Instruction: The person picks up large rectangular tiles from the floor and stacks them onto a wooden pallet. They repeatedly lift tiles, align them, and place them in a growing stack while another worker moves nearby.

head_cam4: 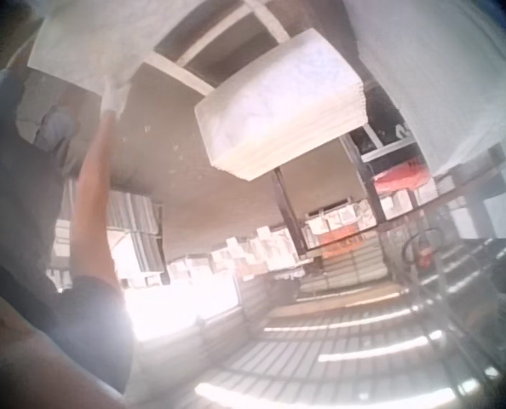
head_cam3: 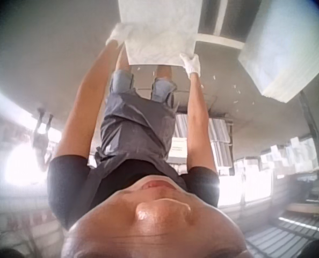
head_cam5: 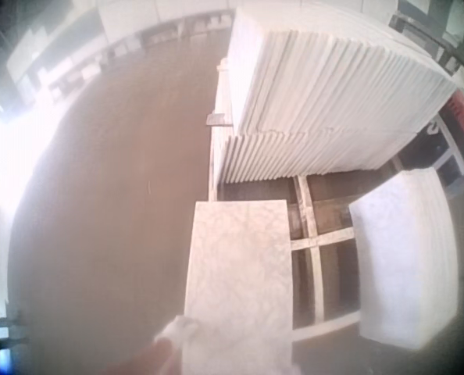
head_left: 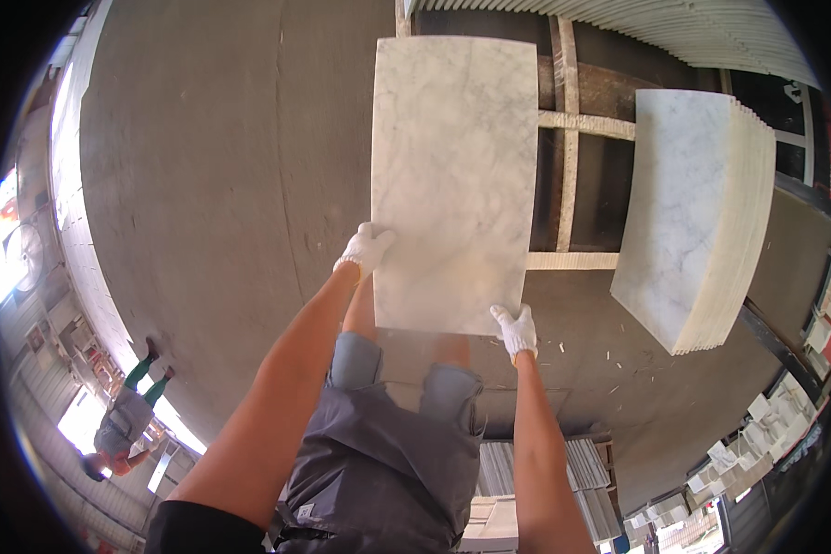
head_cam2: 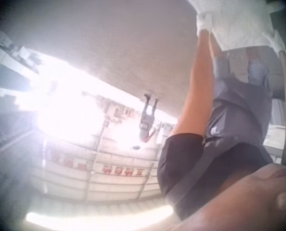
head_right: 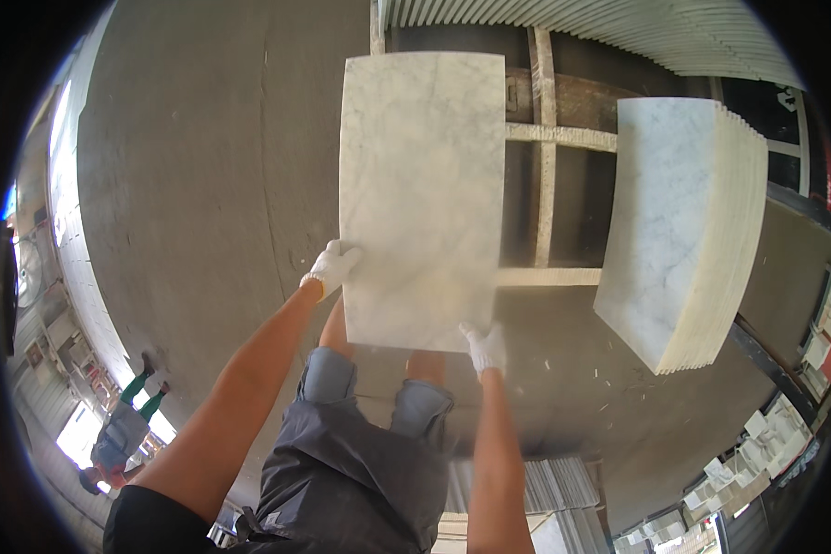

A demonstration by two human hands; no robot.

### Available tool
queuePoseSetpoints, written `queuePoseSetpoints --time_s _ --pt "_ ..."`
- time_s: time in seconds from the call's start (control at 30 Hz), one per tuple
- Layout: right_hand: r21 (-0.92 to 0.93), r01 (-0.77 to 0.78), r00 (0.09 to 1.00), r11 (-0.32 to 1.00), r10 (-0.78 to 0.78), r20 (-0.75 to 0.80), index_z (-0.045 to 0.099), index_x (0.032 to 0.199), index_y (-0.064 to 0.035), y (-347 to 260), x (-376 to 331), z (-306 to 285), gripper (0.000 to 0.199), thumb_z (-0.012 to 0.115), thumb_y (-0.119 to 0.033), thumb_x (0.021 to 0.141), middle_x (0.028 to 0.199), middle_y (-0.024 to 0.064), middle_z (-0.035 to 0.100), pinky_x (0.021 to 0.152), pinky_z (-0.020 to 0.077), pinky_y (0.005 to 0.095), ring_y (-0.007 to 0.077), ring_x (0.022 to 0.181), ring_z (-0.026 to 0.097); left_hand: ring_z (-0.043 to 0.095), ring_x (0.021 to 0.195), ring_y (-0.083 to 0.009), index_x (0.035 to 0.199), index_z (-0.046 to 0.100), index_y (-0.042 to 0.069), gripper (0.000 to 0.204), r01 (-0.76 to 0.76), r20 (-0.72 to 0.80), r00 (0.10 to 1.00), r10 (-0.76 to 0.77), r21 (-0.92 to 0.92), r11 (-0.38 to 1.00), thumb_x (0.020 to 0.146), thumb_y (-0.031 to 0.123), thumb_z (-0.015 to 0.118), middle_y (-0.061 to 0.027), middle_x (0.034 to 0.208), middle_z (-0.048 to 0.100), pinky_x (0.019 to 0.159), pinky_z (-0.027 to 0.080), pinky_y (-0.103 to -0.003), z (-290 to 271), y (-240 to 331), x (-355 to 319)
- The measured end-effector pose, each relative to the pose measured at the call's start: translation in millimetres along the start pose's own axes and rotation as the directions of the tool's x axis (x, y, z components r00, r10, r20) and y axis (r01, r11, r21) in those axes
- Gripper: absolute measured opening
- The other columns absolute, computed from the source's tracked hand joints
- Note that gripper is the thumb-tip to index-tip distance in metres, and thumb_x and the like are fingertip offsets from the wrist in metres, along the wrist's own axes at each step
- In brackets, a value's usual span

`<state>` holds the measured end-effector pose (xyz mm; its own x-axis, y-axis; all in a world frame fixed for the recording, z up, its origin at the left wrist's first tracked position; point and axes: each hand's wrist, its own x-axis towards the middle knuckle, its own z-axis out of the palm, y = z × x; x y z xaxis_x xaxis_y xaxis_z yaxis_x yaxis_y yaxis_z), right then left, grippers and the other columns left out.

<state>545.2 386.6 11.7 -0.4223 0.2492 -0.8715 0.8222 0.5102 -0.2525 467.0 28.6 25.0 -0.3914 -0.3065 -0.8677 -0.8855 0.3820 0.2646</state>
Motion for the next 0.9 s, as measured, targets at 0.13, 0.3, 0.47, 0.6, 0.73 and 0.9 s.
queuePoseSetpoints --time_s 0.13,0.3,0.47,0.6,0.73,0.9 --pt "-0.292 0.093 0.988 0.952 -0.125 -0.093 0.050 0.130 0.0037 27 32 13 0.072 0.080 -0.041 0.083 0.120 0.0209 0.064 0.078 0.0579 0.0389 0.0285 0.107 0.067 0.064 0.103 -0.0220 0.127 0.057 0.001 0.051 -0.018 0.030 0.999 0.016 0.085 0.996 0.091 0.037 0.062 -0.0123 0.111 0.067 0.093 0.050 -0.034 5 -25 7" --pt "-0.223 0.177 0.946 0.959 -0.228 -0.229 0.058 0.126 -0.0023 18 25 -27 0.046 0.070 -0.030 0.091 0.092 0.0123 0.070 0.065 0.0521 0.0324 0.0173 0.076 0.066 0.063 0.106 -0.0204 0.122 0.060 0.002 0.041 0.208 0.331 0.936 -0.117 -0.255 0.944 0.093 0.031 0.064 -0.0084 0.110 0.067 0.093 0.050 -0.033 7 -52 -26" --pt "-0.089 0.205 0.946 0.975 -0.220 -0.237 0.063 0.120 -0.0052 18 -2 -75 0.032 0.066 -0.022 0.093 0.092 0.0062 0.066 0.067 0.0479 0.0320 0.0182 0.076 0.060 0.062 0.111 -0.0224 0.112 0.063 0.004 0.026 -0.499 0.428 0.827 0.364 0.262 0.826 0.096 0.025 0.062 -0.0075 0.115 0.066 0.092 0.051 -0.036 41 -105 -110" --pt "0.225 0.064 0.998 0.972 -0.058 -0.034 0.062 0.120 -0.0040 20 -54 -85 0.030 0.066 -0.018 0.094 0.087 0.0069 0.068 0.059 0.0502 0.0277 0.0120 0.069 0.061 0.058 0.116 -0.0296 0.112 0.063 0.007 0.019 -0.690 0.480 0.711 0.514 0.332 0.644 0.095 0.014 0.058 -0.0120 0.120 0.062 0.096 0.050 -0.038 83 -134 -193" --pt "0.309 -0.015 0.991 0.951 -0.027 0.131 0.058 0.125 -0.0012 9 -111 -72 0.033 0.063 -0.017 0.096 0.091 0.0086 0.067 0.057 0.0521 0.0273 0.0125 0.071 0.064 0.055 0.118 -0.0317 0.113 0.063 0.008 0.023 -0.406 0.278 0.874 0.398 -0.032 0.913 0.092 0.010 0.056 -0.0135 0.120 0.060 0.098 0.048 -0.036 104 -131 -255" --pt "0.283 -0.003 0.956 0.959 -0.080 0.283 0.057 0.128 -0.0011 3 -164 -60 0.034 0.061 -0.017 0.098 0.102 0.0108 0.068 0.064 0.0602 0.0320 0.0194 0.080 0.070 0.058 0.116 -0.0293 0.122 0.063 0.009 0.029 -0.346 0.230 0.896 0.380 -0.173 0.922 0.096 0.020 0.056 -0.0123 0.123 0.062 0.097 0.047 -0.034 98 -103 -303"
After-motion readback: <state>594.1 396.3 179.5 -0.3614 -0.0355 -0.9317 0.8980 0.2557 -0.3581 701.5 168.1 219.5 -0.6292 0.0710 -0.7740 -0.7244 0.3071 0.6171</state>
